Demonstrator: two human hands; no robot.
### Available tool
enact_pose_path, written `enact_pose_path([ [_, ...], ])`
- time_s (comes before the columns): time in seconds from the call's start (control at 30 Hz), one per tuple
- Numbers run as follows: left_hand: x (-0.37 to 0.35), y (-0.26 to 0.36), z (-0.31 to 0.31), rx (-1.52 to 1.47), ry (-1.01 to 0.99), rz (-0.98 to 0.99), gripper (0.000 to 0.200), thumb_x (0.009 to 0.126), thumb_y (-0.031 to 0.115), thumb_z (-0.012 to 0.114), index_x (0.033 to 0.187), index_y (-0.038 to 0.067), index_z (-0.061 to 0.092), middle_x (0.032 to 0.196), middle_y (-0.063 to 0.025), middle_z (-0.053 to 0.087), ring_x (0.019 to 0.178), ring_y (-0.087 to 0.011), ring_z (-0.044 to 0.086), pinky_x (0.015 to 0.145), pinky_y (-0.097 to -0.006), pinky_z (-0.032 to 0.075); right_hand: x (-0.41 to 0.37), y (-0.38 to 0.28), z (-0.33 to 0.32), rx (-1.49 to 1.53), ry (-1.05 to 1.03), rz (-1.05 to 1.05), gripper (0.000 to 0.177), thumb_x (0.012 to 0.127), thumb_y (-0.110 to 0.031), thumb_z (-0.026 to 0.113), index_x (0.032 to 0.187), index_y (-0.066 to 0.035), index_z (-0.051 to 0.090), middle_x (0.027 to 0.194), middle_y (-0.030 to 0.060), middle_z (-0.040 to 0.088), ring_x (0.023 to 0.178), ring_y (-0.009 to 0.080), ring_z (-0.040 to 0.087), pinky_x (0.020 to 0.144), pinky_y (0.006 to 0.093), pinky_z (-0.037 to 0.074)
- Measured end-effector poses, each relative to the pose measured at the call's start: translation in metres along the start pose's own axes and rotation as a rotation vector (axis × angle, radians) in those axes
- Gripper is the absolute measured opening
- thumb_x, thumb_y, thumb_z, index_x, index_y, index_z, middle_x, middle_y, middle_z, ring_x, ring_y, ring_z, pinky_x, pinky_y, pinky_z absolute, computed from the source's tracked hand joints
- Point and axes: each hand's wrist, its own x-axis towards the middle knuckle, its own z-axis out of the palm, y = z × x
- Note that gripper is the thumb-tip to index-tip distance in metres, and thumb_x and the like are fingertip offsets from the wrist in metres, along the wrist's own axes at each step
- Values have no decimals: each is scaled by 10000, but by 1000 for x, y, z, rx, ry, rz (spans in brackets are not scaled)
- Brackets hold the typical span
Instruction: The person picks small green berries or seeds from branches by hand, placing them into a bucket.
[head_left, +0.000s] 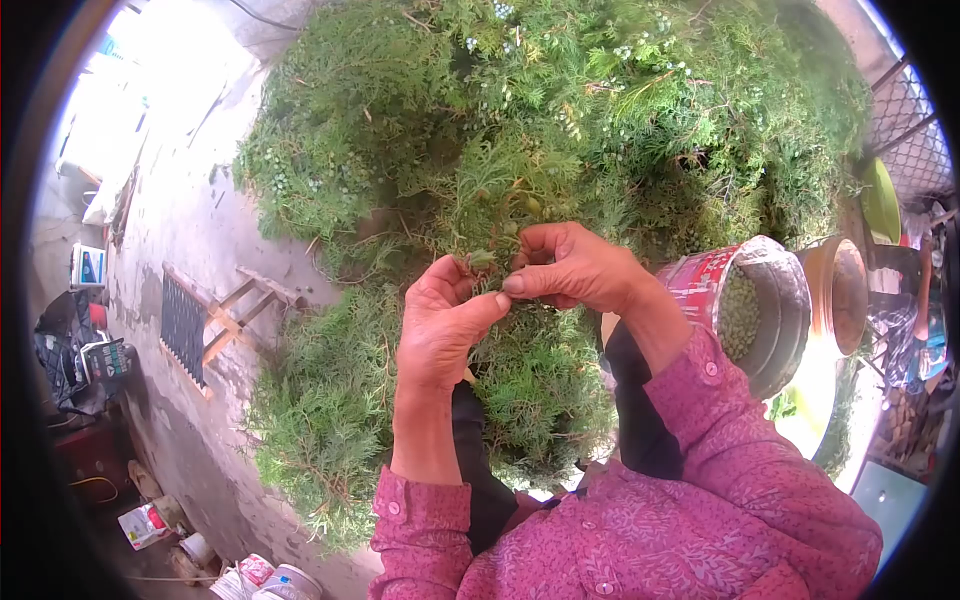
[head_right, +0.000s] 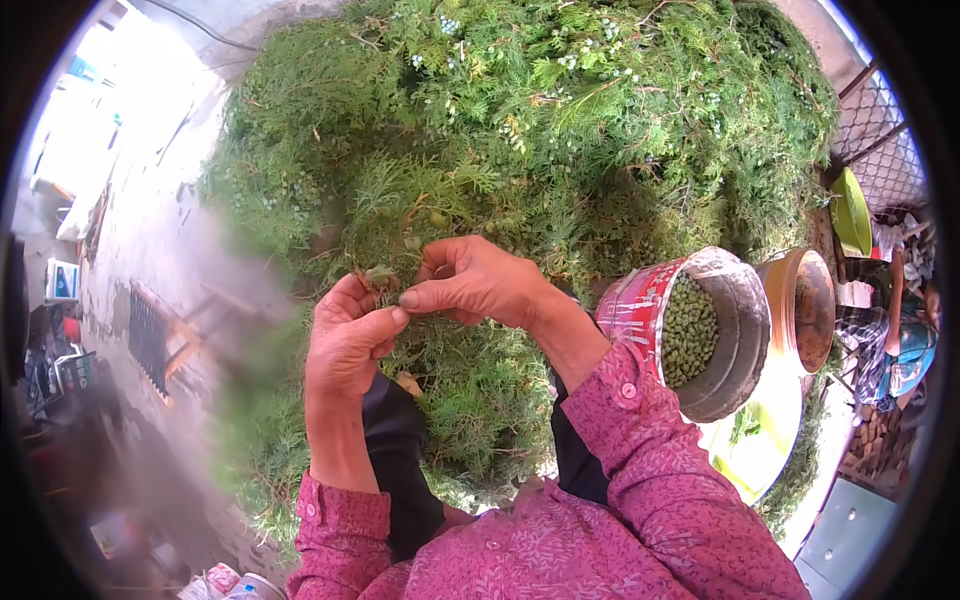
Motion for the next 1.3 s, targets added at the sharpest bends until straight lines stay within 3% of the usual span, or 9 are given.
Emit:
enact_pose_path([
  [0.4, 5, -5, -12, -65, 109, -38, 267, 707, -51, 633, 944, 43, 551, 679, 26, 531, 455, -29, 402, 374, -164, 265, -3, 1, -23, -101, 387, -183, 148, 837, -147, 580, 884, -10, 547, 692, 43, 587, 503, 75, 536, 413, 184, 405],
  [0.47, 6, -6, -9, -33, 119, -32, 262, 710, -44, 636, 941, 43, 551, 678, 28, 533, 454, -24, 399, 375, -162, 268, -5, -1, -33, 342, 243, -187, 108, 840, -124, 564, 888, -30, 541, 741, 53, 591, 508, 72, 537, 409, 171, 399],
  [0.63, 6, -12, 1, 101, 117, 22, 256, 712, -25, 647, 938, 44, 549, 680, 35, 545, 460, -7, 404, 378, -155, 279, -6, -8, -12, 523, 19, -223, 97, 821, -109, 588, 881, -49, 541, 751, 45, 589, 547, 62, 542, 437, 156, 401],
  [0.7, 6, -13, 2, 134, 80, -22, 291, 711, -46, 635, 987, -14, 550, 837, -27, 602, 733, -66, 561, 613, -185, 449, -2, -4, -5, 502, -17, -231, 114, 813, -109, 601, 892, -47, 547, 741, 42, 588, 563, 56, 539, 450, 154, 399],
  [0.93, 10, -27, -1, 254, 84, 12, 290, 685, -24, 660, 957, -21, 558, 854, -37, 607, 746, -63, 544, 638, -195, 439, 10, 16, 16, -515, 330, -570, 260, 737, -112, 669, 908, 57, 571, 731, 134, 607, 641, 133, 571, 596, 292, 466],
  [1.07, 11, -29, -2, 486, -13, 128, 268, 700, -18, 675, 933, 14, 545, 797, -6, 592, 722, -51, 548, 593, -202, 454, 10, 15, 13, -678, 335, -550, 263, 742, -133, 672, 895, 53, 568, 718, 160, 598, 641, 156, 582, 602, 306, 468],
  [1.17, 6, -22, -1, 394, -62, 87, 288, 695, 1, 691, 950, 11, 559, 803, -6, 592, 695, -46, 538, 569, -197, 442, 7, 12, 0, -501, 248, -517, 207, 794, -172, 629, 838, 24, 583, 696, 127, 597, 603, 143, 566, 534, 277, 458],
  [1.23, 2, -13, 1, 288, -71, 29, 299, 695, 17, 699, 963, 14, 566, 804, -6, 591, 653, -40, 528, 528, -182, 427, -6, -10, -12, -50, 247, -196, 190, 833, -212, 582, 827, -22, 581, 721, 83, 601, 566, 101, 523, 453, 219, 417],
  [1.3, -1, -3, -5, 150, -50, -115, 317, 714, 47, 689, 1007, 24, 573, 809, -11, 592, 553, -37, 483, 427, -168, 360, -12, -12, -26, 252, 136, -266, 182, 839, -218, 569, 833, -36, 571, 747, 70, 602, 539, 82, 494, 436, 187, 394],
])
